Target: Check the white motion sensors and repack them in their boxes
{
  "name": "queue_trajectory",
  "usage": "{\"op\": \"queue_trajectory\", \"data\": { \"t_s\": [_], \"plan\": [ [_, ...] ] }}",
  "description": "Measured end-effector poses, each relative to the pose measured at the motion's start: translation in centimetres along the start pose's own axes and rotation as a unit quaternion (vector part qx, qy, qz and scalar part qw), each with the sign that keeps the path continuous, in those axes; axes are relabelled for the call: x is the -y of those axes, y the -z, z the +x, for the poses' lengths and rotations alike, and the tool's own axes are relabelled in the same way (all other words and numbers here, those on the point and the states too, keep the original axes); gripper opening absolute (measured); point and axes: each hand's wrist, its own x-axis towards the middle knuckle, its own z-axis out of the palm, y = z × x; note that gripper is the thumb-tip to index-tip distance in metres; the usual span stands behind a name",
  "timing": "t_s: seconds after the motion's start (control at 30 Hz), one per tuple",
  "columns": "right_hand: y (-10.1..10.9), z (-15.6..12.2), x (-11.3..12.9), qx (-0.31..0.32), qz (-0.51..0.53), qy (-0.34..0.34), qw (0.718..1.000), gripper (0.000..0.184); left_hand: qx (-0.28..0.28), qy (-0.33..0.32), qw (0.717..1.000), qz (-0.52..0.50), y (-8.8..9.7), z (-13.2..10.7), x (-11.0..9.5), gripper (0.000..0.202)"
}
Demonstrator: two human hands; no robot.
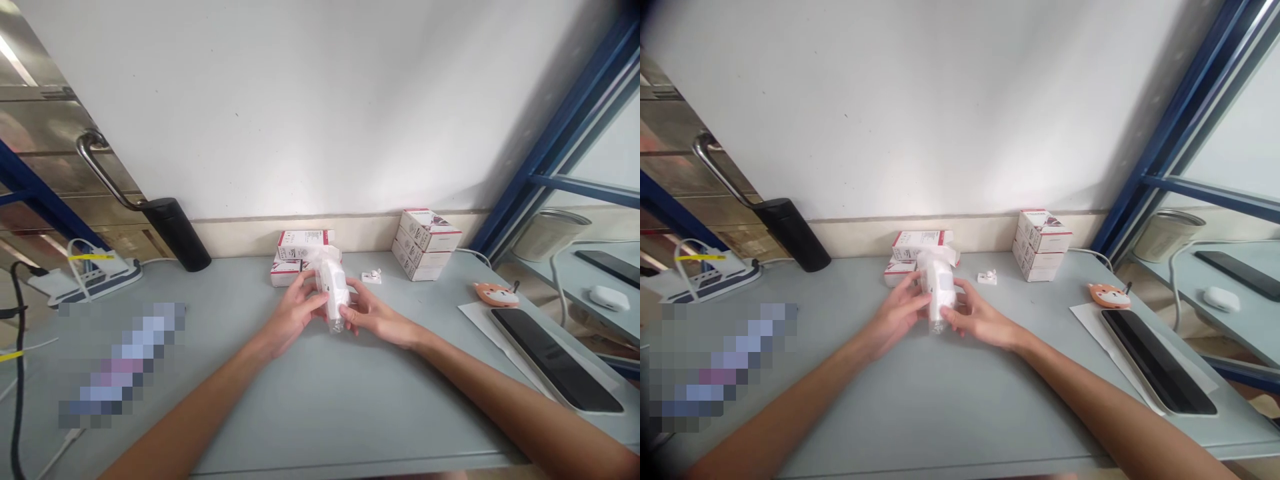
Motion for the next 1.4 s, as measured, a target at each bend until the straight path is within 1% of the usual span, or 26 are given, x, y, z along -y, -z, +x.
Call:
{"op": "queue_trajectory", "data": {
  "t_s": [0.13, 0.3, 0.43, 0.57, 0.7, 0.87, 0.97, 1.03, 1.1, 1.13, 1.2, 1.3, 1.33, 1.4],
  "plan": [
    [-0.1, 0.0, -0.2, -0.008, -0.001, 0.005, 1.000, 0.082, -0.013, -0.002, 1.000, 0.019, -0.2, -0.1, 0.3, 0.046],
    [-0.4, -0.1, -0.2, -0.025, 0.003, 0.020, 0.999, 0.101, -0.025, 0.011, 1.000, -0.004, -0.3, 0.1, 0.8, 0.044],
    [-0.7, -0.2, -0.1, -0.024, -0.001, 0.027, 0.999, 0.109, -0.026, 0.028, 0.999, -0.028, -0.4, 0.1, 1.0, 0.048],
    [-0.7, -0.2, -0.5, -0.041, 0.001, 0.025, 0.999, 0.116, -0.031, 0.025, 0.999, -0.030, -0.5, 0.0, 1.2, 0.050],
    [-0.7, -0.2, -0.7, -0.040, -0.001, 0.029, 0.999, 0.115, -0.030, 0.018, 0.999, -0.024, -0.7, -0.1, 1.4, 0.051],
    [-0.9, -0.3, -0.6, -0.038, -0.003, 0.047, 0.998, 0.113, -0.032, 0.011, 0.999, -0.021, -0.8, -0.3, 1.4, 0.049],
    [-1.0, -0.2, -0.7, -0.038, -0.002, 0.047, 0.998, 0.113, -0.021, 0.015, 0.999, -0.021, -0.7, -0.3, 1.3, 0.050],
    [-1.2, -0.1, -0.8, -0.048, 0.004, 0.037, 0.998, 0.113, -0.016, 0.026, 0.999, -0.025, -0.5, -0.1, 1.2, 0.052],
    [-1.2, 0.1, -0.8, -0.077, 0.003, 0.034, 0.996, 0.111, -0.027, 0.032, 0.999, -0.030, -0.2, 0.3, 1.2, 0.051],
    [-1.1, 0.1, -0.9, -0.096, -0.011, 0.039, 0.995, 0.109, -0.034, 0.029, 0.998, -0.034, 0.0, 0.5, 1.1, 0.049],
    [-1.0, 0.2, -0.9, -0.133, -0.077, 0.058, 0.986, 0.104, -0.035, 0.019, 0.998, -0.039, 0.1, 0.8, 1.0, 0.048],
    [-0.8, 0.2, -0.7, -0.167, -0.198, 0.091, 0.962, 0.098, -0.004, 0.013, 0.999, -0.037, -0.2, 0.8, 0.8, 0.053],
    [-0.7, 0.1, -0.7, -0.173, -0.217, 0.103, 0.955, 0.096, 0.004, 0.016, 0.999, -0.039, -0.3, 0.8, 0.8, 0.056],
    [-0.8, 0.0, -0.5, -0.182, -0.216, 0.130, 0.951, 0.088, 0.004, 0.026, 0.998, -0.054, -0.6, 0.5, 0.6, 0.057]
  ]
}}
